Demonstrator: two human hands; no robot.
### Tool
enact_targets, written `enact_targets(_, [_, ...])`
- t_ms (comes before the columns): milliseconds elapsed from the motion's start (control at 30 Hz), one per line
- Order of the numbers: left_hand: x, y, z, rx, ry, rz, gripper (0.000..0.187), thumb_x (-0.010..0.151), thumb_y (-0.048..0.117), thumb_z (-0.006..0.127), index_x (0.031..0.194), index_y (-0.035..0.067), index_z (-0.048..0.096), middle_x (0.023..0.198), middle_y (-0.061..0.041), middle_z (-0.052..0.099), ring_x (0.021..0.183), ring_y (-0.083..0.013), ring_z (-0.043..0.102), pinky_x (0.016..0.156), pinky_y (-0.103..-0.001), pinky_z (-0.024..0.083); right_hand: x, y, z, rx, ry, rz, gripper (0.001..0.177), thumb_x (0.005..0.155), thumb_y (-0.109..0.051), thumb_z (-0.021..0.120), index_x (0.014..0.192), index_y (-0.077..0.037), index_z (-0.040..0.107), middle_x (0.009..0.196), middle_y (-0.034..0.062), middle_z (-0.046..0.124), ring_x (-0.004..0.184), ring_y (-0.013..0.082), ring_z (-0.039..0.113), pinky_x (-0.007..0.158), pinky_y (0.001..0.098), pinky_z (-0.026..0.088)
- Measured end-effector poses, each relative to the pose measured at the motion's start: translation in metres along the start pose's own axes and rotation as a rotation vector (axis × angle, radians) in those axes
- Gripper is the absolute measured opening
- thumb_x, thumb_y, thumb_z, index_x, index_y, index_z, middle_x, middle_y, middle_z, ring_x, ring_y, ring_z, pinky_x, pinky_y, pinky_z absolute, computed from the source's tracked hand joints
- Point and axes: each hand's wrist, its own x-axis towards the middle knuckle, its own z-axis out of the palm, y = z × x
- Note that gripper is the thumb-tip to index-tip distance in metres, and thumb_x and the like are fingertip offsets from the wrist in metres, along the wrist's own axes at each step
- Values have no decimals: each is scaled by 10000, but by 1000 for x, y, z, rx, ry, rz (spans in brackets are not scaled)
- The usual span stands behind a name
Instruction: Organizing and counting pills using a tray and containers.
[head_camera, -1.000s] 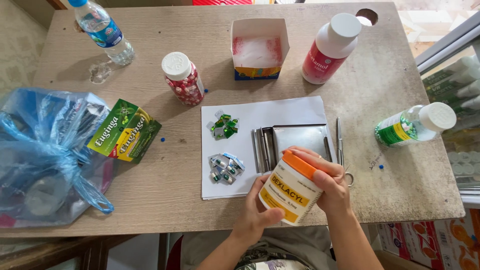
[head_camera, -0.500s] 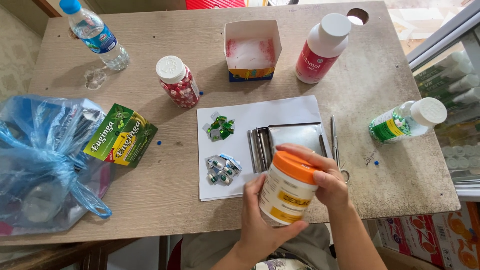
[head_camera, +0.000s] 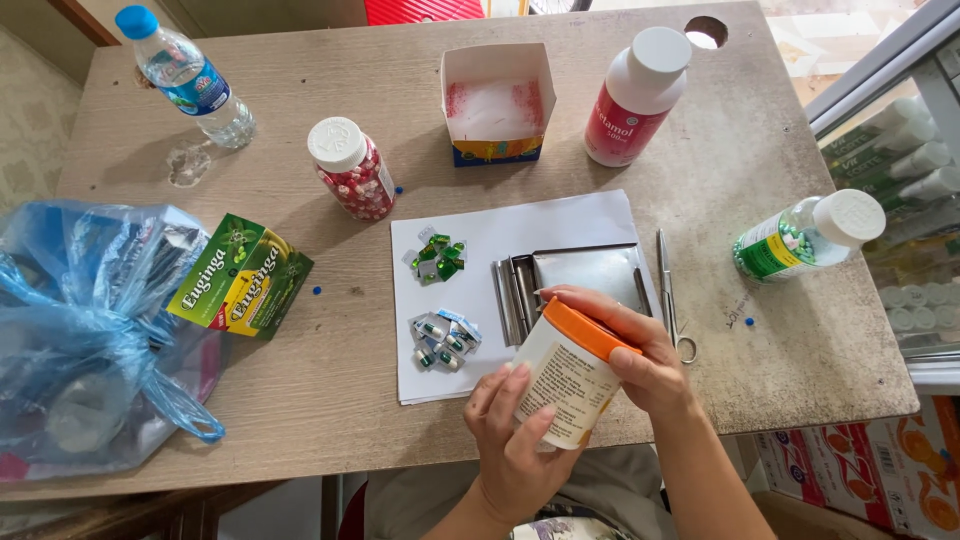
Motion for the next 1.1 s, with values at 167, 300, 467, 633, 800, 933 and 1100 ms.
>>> enact_targets(167, [-4, -2, 3, 15, -1, 23, 783, 851, 278, 919, 1377, 184, 346, 1505, -197, 390, 1408, -412, 389, 1155, -579, 343, -1, -3, 2, -4, 15, -8, 818, 854, -490, 701, 1410, 98, 583, 1523, 316, 534, 1373, 393, 574, 1162, 476, 458])
enact_targets(300, [25, 6, -7, -116, -51, -128, 915, 723, 301, 959, 1372, 163, 328, 1452, -198, 398, 1360, -387, 421, 1101, -540, 372, -8, 1, 2, -52, 94, -53, 800, 838, -470, 717, 1382, 106, 603, 1488, 328, 559, 1363, 409, 585, 1155, 485, 472])
enact_targets(467, [29, -7, -12, -905, -246, -655, 1112, 728, 215, 919, 1553, 122, 178, 1447, -153, 434, 1353, -297, 539, 1136, -430, 497, -16, 5, 2, -119, 128, -171, 777, 848, -454, 727, 1367, 113, 616, 1483, 331, 556, 1357, 414, 592, 1158, 493, 481])
enact_targets(633, [45, -16, -31, -1365, -474, -914, 1106, 677, 177, 865, 1576, 70, 229, 1425, -133, 472, 1342, -264, 544, 1156, -405, 474, -41, 16, 10, -150, 111, -243, 760, 861, -458, 725, 1371, 95, 620, 1490, 334, 547, 1367, 425, 597, 1158, 518, 509])
enact_targets(800, [21, -35, -34, -1707, -516, -1088, 1019, 630, 178, 785, 1530, -2, 344, 1321, -152, 569, 1262, -303, 594, 1134, -435, 483, -66, 9, 26, 3, 52, -124, 791, 872, -440, 769, 1456, 36, 527, 1580, 305, 417, 1468, 443, 485, 1217, 569, 453])
enact_targets(933, [17, -39, -45, -1689, -532, -1113, 996, 641, 138, 777, 1535, 4, 357, 1348, -143, 558, 1297, -281, 588, 1162, -417, 468, -56, -23, 23, -2, -16, 140, 928, 805, -466, 798, 1516, 3, 428, 1590, 273, 376, 1458, 435, 458, 1207, 571, 395])
enact_targets(1100, [20, -40, -52, -1569, -679, -1013, 1008, 616, 85, 817, 1527, 45, 387, 1362, -135, 571, 1314, -275, 591, 1173, -438, 488, -62, -30, 5, -230, -214, 290, 981, 790, -422, 872, 1544, 2, 411, 1561, 282, 447, 1478, 428, 438, 1192, 547, 357])
